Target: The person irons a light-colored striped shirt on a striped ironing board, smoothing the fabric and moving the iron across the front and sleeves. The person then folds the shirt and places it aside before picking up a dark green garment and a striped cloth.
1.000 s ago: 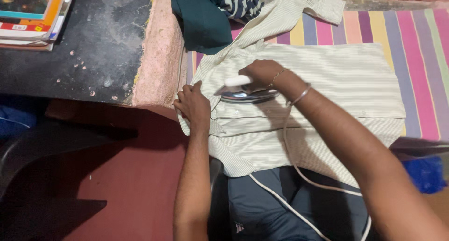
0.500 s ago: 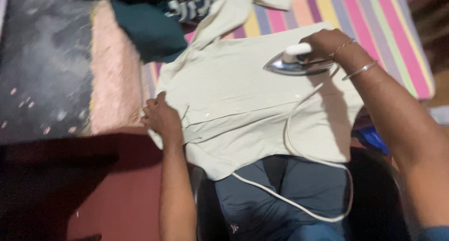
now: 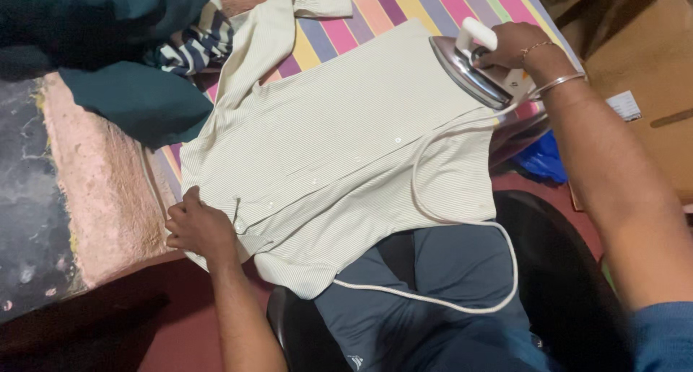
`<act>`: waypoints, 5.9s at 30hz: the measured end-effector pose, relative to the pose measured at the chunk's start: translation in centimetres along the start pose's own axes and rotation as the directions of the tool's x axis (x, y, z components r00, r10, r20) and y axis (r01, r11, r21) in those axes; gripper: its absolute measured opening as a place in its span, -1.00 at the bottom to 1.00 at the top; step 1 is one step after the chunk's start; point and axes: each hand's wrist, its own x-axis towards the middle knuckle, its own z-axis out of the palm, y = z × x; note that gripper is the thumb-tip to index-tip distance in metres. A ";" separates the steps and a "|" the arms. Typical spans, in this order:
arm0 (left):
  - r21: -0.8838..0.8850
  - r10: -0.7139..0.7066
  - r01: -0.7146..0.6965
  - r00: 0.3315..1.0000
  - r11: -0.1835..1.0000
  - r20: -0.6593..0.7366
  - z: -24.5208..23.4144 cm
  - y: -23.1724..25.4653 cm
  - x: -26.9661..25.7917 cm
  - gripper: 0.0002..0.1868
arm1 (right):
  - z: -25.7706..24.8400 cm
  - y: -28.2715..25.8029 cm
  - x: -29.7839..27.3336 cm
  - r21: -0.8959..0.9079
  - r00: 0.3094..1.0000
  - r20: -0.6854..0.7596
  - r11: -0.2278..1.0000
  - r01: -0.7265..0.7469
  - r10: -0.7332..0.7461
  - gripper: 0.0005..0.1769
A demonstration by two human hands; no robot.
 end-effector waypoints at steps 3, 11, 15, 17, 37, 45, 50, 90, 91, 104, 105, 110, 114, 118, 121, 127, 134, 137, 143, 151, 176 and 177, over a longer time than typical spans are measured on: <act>0.015 -0.004 0.004 1.000 1.000 0.000 0.3 -0.3 0.2 -0.62 | -0.3 -0.9 -1.3 0.112 1.000 0.000 0.993 0.024 -0.024 -0.43; -0.002 -0.014 0.014 1.000 1.000 0.020 0.5 -0.6 0.1 -0.67 | -0.5 -2.4 -4.0 0.278 0.974 0.195 0.959 0.055 -0.113 -0.48; -0.004 0.003 -0.003 1.000 1.000 -0.016 0.6 -0.5 -0.1 -0.70 | 0.6 -3.6 -6.5 0.457 0.948 0.279 0.890 0.013 -0.157 -0.53; -0.004 0.009 -0.009 1.000 1.000 -0.004 0.4 -0.6 0.1 -0.68 | 1.0 -4.4 -8.2 0.571 0.951 0.266 0.820 -0.023 -0.159 -0.54; -0.035 -0.004 0.007 0.997 0.999 0.079 -0.4 -0.5 -0.1 -0.58 | 2.7 -7.6 3.9 0.733 0.995 0.032 0.679 0.042 -0.096 -0.69; -0.025 -0.023 0.024 0.999 0.999 0.032 -0.5 0.2 -0.3 -0.56 | 2.8 -9.4 8.1 0.772 0.998 -0.066 0.633 0.053 -0.004 -0.67; 0.008 -0.057 0.056 0.998 0.998 0.040 0.7 0.1 -0.5 -0.57 | 4.5 -7.6 9.6 0.610 0.987 -0.094 0.776 0.161 -0.131 -0.62; -0.327 0.544 -0.440 0.590 0.836 0.596 -3.0 14.1 -8.8 0.08 | 1.1 -30.5 1.4 -0.141 0.716 0.009 0.708 0.692 -0.698 -0.38; -0.329 0.544 -0.439 0.587 0.836 0.599 -3.0 14.1 -8.6 0.07 | 0.5 -31.0 1.3 -0.145 0.708 0.008 0.699 0.700 -0.706 -0.36; -0.317 0.556 -0.460 0.621 0.829 0.552 -3.2 14.9 -8.9 0.02 | 2.1 -33.4 -3.5 -0.154 0.693 0.024 0.683 0.714 -0.720 -0.48; -0.324 0.571 -0.474 0.623 0.819 0.534 -3.1 14.8 -8.7 0.01 | 2.4 -34.0 -2.9 -0.158 0.716 -0.014 0.708 0.688 -0.698 -0.50; -0.342 0.615 -0.511 0.666 0.789 0.422 -3.1 15.1 -9.0 -0.17 | 3.5 -35.0 -2.6 -0.049 0.753 -0.001 0.752 0.658 -0.659 -0.41; -0.466 0.698 -0.541 0.656 0.700 0.288 -3.2 15.4 -9.4 -0.36 | 3.4 -34.9 -4.7 0.048 0.664 0.136 0.674 0.737 -0.735 -0.39; -0.486 0.723 -0.567 0.650 0.665 0.232 -3.2 15.7 -9.8 -0.44 | 3.3 -34.8 -6.7 0.012 0.653 0.230 0.673 0.739 -0.722 -0.34; -0.495 0.723 -0.565 0.656 0.661 0.217 -3.8 15.5 -9.4 -0.44 | 3.2 -34.7 -6.3 0.048 0.669 0.255 0.700 0.713 -0.698 -0.39; -0.458 0.727 -0.596 0.660 0.660 0.189 -4.1 15.9 -9.7 -0.38 | 5.3 -28.5 2.0 0.100 0.810 0.048 0.809 0.579 -0.585 -0.38; -0.483 0.720 -0.568 0.659 0.667 0.219 -3.4 15.5 -9.3 -0.40 | 3.8 -12.0 8.2 0.180 0.961 -0.041 0.944 0.275 -0.272 -0.34; -0.489 0.721 -0.565 0.657 0.665 0.221 -3.3 15.4 -9.3 -0.37 | 3.3 -7.5 8.0 0.202 0.988 -0.028 0.968 0.152 -0.150 -0.39; -0.470 0.715 -0.559 0.642 0.683 0.277 -3.6 15.8 -9.2 -0.35 | 3.3 -7.3 6.3 0.155 0.974 -0.137 0.967 0.200 -0.179 -0.33; -0.453 0.710 -0.568 0.656 0.687 0.255 -3.8 15.9 -9.4 -0.33 | 4.2 -20.6 1.7 0.084 0.867 -0.092 0.864 0.497 -0.490 -0.34; -0.508 0.701 -0.511 0.640 0.694 0.314 -3.8 15.3 -8.7 -0.42 | 3.7 -18.2 3.8 0.129 0.953 -0.128 0.948 0.290 -0.274 -0.44; -0.508 0.699 -0.506 0.637 0.697 0.324 -3.8 15.4 -8.8 -0.42 | 3.8 -16.0 4.5 0.124 0.947 -0.196 0.952 0.281 -0.255 -0.43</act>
